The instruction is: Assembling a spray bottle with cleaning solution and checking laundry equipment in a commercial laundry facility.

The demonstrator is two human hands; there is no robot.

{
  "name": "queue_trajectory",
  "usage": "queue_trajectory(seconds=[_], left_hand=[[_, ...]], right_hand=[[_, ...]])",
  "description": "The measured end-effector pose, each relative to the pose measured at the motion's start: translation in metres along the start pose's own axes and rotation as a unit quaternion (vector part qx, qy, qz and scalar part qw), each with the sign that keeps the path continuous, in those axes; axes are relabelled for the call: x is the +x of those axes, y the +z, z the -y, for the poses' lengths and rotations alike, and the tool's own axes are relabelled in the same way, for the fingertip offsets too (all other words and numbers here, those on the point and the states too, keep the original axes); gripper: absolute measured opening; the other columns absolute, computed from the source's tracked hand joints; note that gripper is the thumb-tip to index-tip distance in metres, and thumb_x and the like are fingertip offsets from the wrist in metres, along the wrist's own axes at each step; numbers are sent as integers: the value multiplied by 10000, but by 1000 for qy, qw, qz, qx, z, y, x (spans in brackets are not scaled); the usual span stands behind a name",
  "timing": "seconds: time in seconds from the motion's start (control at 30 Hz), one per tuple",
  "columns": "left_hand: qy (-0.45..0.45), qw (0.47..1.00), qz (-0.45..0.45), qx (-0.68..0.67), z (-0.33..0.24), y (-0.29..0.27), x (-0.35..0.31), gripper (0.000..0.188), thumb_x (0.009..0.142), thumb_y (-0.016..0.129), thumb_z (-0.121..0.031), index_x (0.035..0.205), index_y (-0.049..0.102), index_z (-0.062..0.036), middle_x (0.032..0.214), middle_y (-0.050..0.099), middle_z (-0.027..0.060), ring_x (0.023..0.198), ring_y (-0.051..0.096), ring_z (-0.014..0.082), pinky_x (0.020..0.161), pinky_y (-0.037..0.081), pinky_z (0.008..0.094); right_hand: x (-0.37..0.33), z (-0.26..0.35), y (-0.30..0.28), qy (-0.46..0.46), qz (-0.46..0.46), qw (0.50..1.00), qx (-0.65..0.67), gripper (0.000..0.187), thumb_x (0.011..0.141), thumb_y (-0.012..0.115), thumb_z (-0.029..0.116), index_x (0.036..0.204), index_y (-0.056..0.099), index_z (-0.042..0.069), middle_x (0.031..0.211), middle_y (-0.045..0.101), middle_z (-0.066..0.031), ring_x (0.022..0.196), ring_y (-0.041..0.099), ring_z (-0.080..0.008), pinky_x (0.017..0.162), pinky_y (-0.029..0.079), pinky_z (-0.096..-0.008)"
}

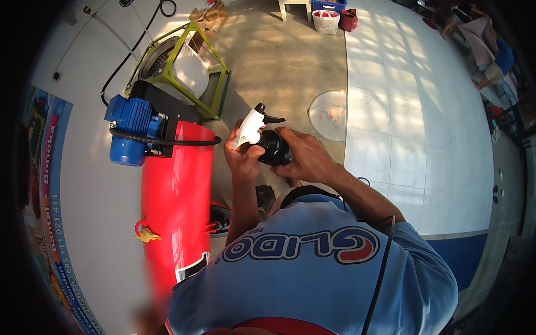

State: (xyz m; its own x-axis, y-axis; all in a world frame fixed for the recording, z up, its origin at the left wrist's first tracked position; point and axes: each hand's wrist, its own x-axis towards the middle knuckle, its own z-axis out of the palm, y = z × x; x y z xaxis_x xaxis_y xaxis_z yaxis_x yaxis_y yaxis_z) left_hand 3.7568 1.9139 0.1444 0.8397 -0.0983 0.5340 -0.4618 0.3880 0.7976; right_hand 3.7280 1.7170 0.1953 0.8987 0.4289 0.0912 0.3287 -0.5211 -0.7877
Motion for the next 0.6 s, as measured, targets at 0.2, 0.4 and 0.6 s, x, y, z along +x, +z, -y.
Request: queue_trajectory(seconds=[0.2,0.4,0.6], left_hand=[[-67,986,16,-149,26,-58,111,924,830,904,-258,1536,359,-19,1390,621,272,1232,634,319,1088,496,449],[-53,994,44,-88,71,-111,185,974,868,887,-258,1604,277,-68,1425,594,264,1296,612,273,1044,509,369],[-88,978,-41,-184,108,-145,256,1128,833,911,-281,1675,179,-119,1464,557,254,1351,562,297,1113,463,414]], right_hand=[[115,-23,-11,-30,-23,999,30,745,719,905,273,1325,563,6,1157,714,-224,1095,698,-428,945,541,-477],[214,-41,-21,-11,-9,998,57,756,717,912,256,1340,559,12,1099,731,-232,1040,733,-398,907,564,-455],[311,-79,-39,-14,25,994,106,767,715,911,239,1354,555,8,1097,735,-207,1026,736,-365,911,561,-441]])
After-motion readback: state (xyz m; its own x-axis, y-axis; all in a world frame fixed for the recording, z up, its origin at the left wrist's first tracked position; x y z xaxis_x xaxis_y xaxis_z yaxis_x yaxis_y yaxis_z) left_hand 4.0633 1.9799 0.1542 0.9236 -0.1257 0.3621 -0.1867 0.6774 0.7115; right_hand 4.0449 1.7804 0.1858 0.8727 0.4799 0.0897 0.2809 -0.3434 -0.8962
